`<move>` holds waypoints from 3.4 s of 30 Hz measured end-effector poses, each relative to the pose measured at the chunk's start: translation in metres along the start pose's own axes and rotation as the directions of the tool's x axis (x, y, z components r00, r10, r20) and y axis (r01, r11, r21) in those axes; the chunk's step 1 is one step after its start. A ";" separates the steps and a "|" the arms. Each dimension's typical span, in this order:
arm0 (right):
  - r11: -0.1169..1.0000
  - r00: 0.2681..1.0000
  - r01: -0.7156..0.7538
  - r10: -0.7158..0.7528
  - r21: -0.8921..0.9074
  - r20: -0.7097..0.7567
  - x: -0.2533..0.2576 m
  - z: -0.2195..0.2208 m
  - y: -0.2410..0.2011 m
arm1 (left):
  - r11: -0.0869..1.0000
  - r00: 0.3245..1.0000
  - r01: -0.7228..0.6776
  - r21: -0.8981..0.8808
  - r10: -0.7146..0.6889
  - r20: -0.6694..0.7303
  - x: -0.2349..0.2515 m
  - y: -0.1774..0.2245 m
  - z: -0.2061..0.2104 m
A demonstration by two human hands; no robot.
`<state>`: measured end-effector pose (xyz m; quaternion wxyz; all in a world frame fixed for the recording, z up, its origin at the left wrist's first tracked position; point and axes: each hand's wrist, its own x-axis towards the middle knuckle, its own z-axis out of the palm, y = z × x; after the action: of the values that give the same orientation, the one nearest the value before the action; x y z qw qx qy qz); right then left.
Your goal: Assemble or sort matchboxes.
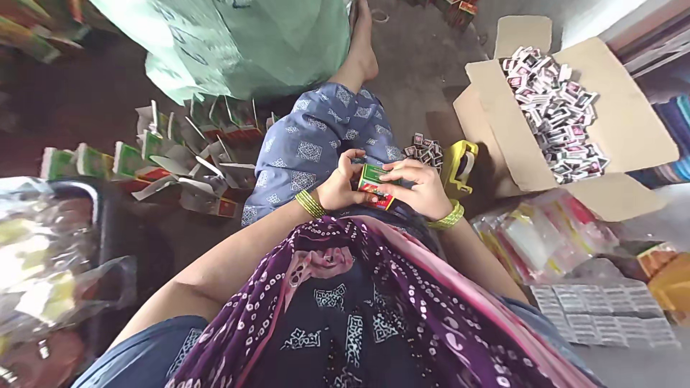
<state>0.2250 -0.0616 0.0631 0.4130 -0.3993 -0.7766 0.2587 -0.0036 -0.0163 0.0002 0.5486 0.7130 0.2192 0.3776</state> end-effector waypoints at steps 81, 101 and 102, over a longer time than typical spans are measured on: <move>0.526 0.465 -0.843 0.819 0.116 -0.336 -0.107 -0.078 0.074 | 0.987 0.982 -0.112 0.115 0.128 -0.137 -0.001 -0.001 -0.003; 0.725 0.726 -0.569 0.664 0.387 -0.177 0.004 0.040 -0.014 | 0.959 0.964 -0.093 0.269 0.155 -0.218 0.004 0.004 0.009; 0.724 0.717 -0.570 0.669 0.388 -0.195 0.004 0.041 -0.013 | 0.956 0.962 -0.101 0.277 0.165 -0.217 0.005 0.006 0.010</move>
<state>0.1836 -0.0683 0.0532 0.4773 -0.6077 -0.4677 0.4292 0.0066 -0.0207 0.0057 0.3922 0.7424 0.2826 0.4639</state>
